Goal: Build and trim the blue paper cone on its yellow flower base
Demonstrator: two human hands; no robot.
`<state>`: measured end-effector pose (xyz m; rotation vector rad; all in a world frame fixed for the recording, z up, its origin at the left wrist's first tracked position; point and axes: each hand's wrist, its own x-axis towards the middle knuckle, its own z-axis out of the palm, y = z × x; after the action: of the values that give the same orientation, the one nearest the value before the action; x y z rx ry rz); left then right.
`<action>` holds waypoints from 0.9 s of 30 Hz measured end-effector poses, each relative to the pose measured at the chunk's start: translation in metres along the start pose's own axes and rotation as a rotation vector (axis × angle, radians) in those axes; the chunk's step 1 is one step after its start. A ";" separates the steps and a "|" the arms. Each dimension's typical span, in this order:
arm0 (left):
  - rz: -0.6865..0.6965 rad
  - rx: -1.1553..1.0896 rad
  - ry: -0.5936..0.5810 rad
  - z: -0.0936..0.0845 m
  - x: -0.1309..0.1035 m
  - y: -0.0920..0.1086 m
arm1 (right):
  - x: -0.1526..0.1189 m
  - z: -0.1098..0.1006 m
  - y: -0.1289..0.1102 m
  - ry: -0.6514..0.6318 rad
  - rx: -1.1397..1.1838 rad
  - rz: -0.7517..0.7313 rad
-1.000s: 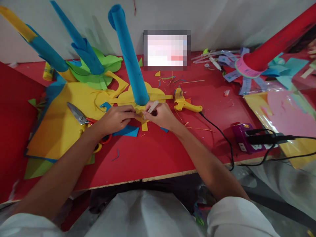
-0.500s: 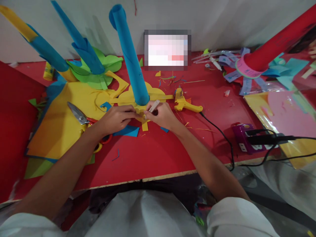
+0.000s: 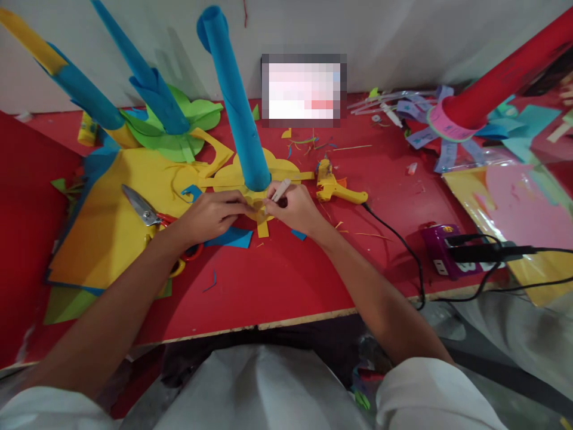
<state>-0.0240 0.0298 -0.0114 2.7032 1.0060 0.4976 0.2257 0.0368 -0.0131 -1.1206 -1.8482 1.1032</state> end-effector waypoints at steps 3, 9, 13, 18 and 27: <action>0.005 0.005 0.010 0.000 0.000 0.000 | 0.000 0.000 -0.002 -0.006 -0.001 0.002; 0.010 0.000 -0.015 -0.003 0.000 0.001 | -0.001 0.000 -0.003 -0.014 -0.009 0.007; 0.000 0.007 -0.015 -0.004 0.001 0.002 | -0.001 0.000 0.000 -0.018 0.001 0.003; 0.011 -0.004 0.027 -0.001 0.000 0.002 | 0.000 0.001 0.003 0.003 0.005 -0.030; -0.342 -0.132 0.517 -0.007 0.006 -0.005 | -0.008 0.006 -0.016 0.510 0.028 -0.154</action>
<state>-0.0256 0.0375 -0.0050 2.2575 1.4623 1.1749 0.2185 0.0238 -0.0018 -1.0990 -1.4813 0.6728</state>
